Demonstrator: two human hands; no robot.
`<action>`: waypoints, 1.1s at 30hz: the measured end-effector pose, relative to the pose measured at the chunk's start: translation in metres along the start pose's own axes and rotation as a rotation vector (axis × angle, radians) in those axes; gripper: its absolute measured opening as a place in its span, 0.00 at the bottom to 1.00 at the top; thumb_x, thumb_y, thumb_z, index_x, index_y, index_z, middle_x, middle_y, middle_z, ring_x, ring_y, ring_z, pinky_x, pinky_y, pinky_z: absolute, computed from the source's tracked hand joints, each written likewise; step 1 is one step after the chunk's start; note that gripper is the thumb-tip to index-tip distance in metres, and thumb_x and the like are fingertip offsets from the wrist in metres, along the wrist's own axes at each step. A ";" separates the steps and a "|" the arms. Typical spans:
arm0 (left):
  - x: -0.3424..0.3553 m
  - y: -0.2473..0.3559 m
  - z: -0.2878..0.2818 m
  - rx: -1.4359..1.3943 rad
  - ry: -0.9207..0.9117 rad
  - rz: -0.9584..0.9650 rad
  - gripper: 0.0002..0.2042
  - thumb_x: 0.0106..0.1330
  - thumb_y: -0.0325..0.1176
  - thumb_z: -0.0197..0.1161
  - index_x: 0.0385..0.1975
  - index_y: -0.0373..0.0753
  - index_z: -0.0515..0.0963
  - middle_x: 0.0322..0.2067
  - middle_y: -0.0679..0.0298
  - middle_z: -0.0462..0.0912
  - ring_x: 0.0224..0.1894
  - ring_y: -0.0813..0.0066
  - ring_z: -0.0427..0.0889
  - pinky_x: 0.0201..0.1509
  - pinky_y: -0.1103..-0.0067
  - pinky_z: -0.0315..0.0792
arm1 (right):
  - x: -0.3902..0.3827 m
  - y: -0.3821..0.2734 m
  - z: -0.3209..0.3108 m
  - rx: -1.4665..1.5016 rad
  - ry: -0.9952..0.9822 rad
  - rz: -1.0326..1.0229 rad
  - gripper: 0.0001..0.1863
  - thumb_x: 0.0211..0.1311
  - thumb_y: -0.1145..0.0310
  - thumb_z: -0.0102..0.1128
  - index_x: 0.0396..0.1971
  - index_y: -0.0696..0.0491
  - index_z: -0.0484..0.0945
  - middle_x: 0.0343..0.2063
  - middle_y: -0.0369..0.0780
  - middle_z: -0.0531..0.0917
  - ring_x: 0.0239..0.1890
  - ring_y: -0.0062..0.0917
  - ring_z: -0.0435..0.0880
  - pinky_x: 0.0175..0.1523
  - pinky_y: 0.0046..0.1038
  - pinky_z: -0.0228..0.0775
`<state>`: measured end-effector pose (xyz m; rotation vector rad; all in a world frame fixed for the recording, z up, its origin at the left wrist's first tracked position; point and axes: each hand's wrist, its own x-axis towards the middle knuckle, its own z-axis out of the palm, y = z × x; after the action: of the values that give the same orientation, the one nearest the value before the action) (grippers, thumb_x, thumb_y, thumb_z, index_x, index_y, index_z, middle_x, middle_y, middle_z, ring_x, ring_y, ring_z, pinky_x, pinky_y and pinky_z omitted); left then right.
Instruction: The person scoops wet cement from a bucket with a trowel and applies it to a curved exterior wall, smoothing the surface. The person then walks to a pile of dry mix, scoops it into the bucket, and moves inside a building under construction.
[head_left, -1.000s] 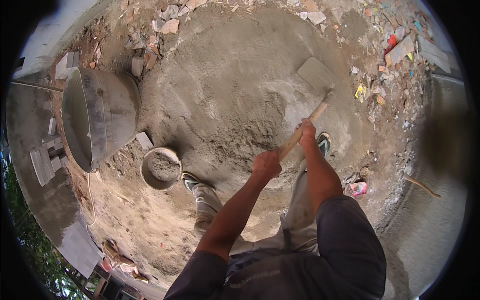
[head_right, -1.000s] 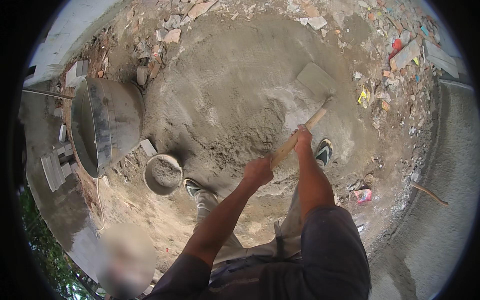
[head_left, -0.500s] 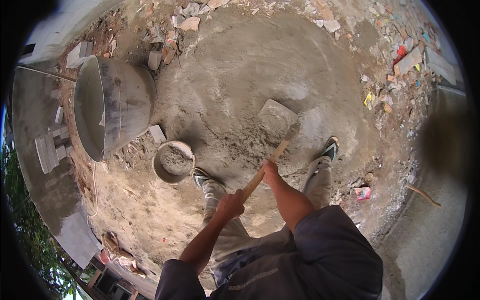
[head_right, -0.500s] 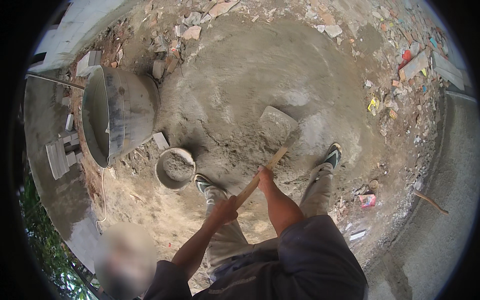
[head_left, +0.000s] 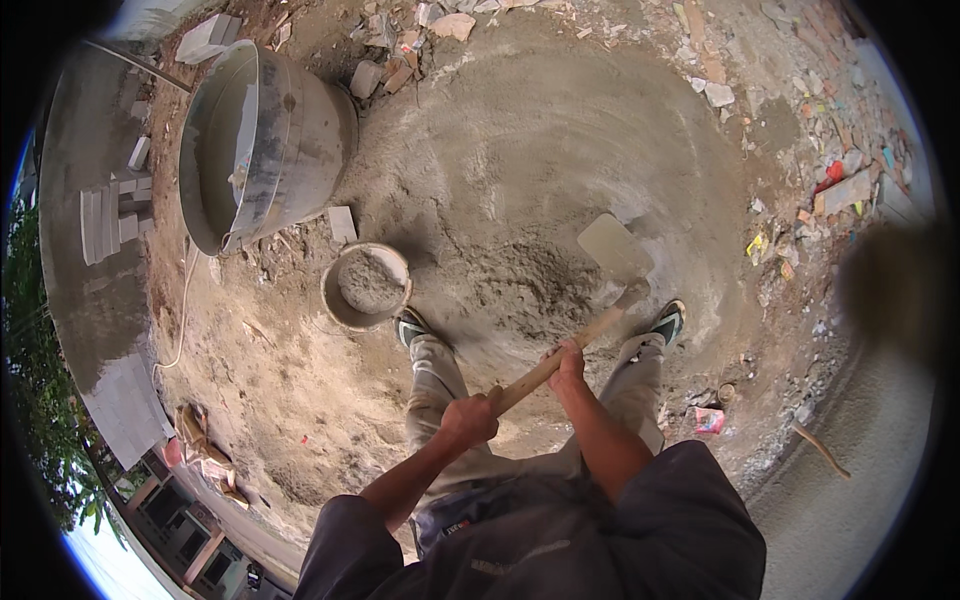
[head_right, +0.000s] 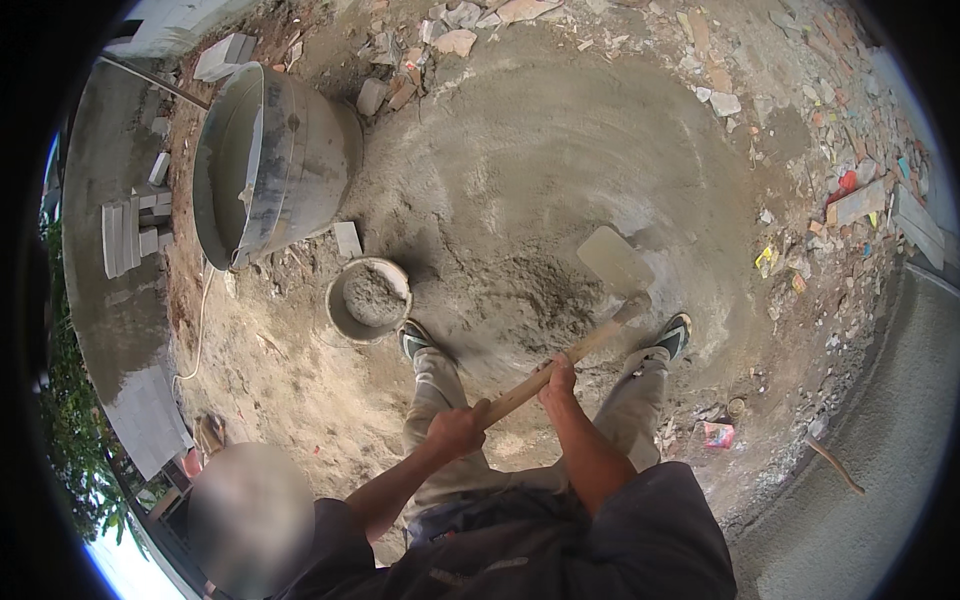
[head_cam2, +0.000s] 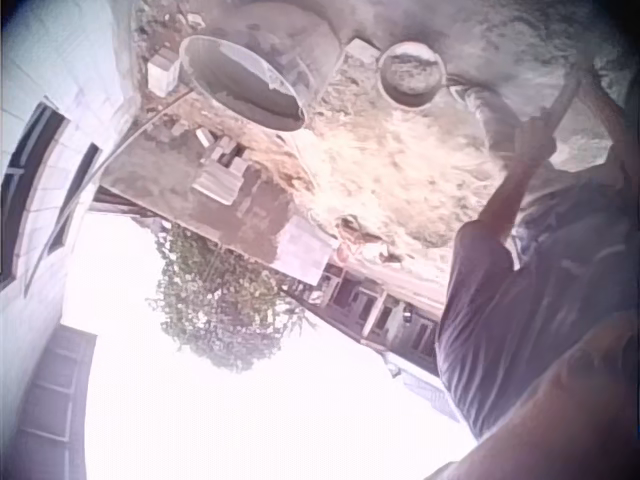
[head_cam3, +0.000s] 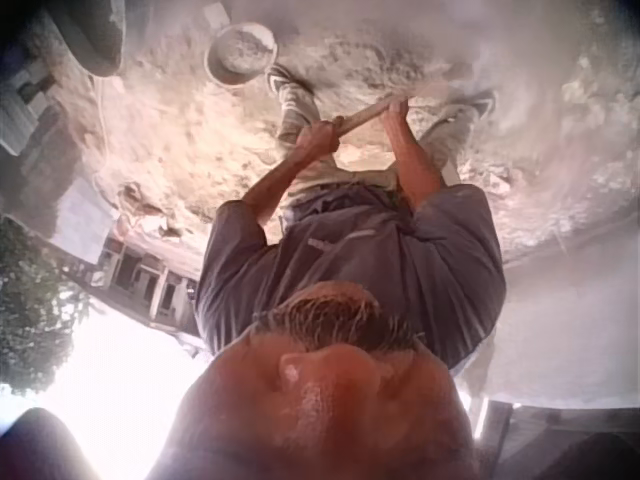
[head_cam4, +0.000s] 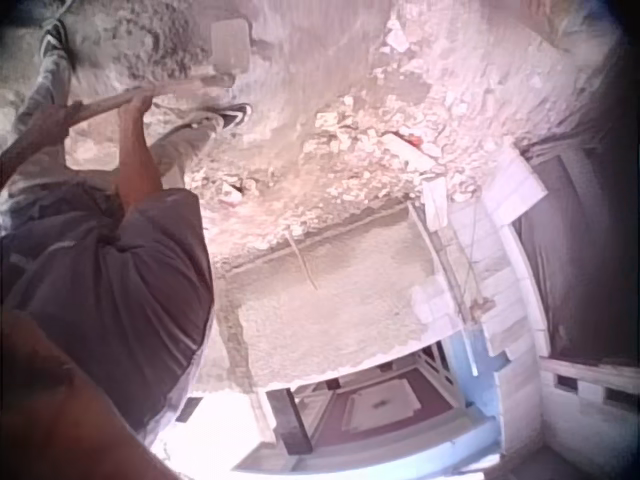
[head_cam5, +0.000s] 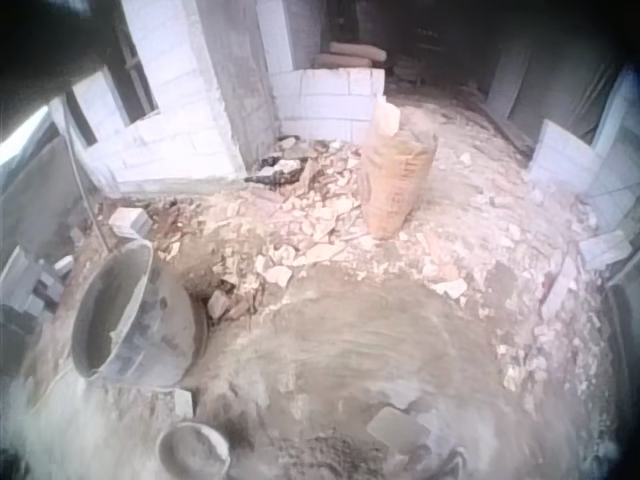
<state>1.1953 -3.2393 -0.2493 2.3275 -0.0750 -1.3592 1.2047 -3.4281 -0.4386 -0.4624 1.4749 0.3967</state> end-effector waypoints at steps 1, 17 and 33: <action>0.026 0.018 0.001 0.012 0.006 0.028 0.21 0.54 0.31 0.56 0.49 0.39 0.65 0.26 0.51 0.80 0.29 0.52 0.81 0.32 0.61 0.75 | 0.009 -0.026 0.004 -0.008 0.028 -0.064 0.07 0.55 0.67 0.52 0.23 0.49 0.64 0.18 0.34 0.65 0.19 0.24 0.65 0.31 0.31 0.63; 0.028 0.025 0.006 0.019 -0.053 -0.013 0.19 0.53 0.29 0.56 0.47 0.34 0.68 0.26 0.52 0.81 0.31 0.55 0.82 0.34 0.64 0.75 | 0.048 0.006 -0.030 -0.182 0.163 0.109 0.09 0.61 0.64 0.51 0.27 0.51 0.64 0.20 0.37 0.67 0.22 0.26 0.67 0.33 0.32 0.68; -0.030 0.011 0.000 -0.760 0.193 -0.013 0.30 0.57 0.51 0.61 0.55 0.39 0.68 0.28 0.50 0.81 0.33 0.52 0.81 0.40 0.66 0.74 | -0.029 -0.049 0.047 -0.502 0.042 -0.199 0.04 0.55 0.70 0.53 0.27 0.52 0.69 0.18 0.37 0.70 0.19 0.27 0.70 0.27 0.29 0.67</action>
<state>1.1817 -3.2410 -0.2208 1.7839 0.4395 -0.9288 1.2685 -3.4443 -0.4052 -1.0136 1.3479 0.6024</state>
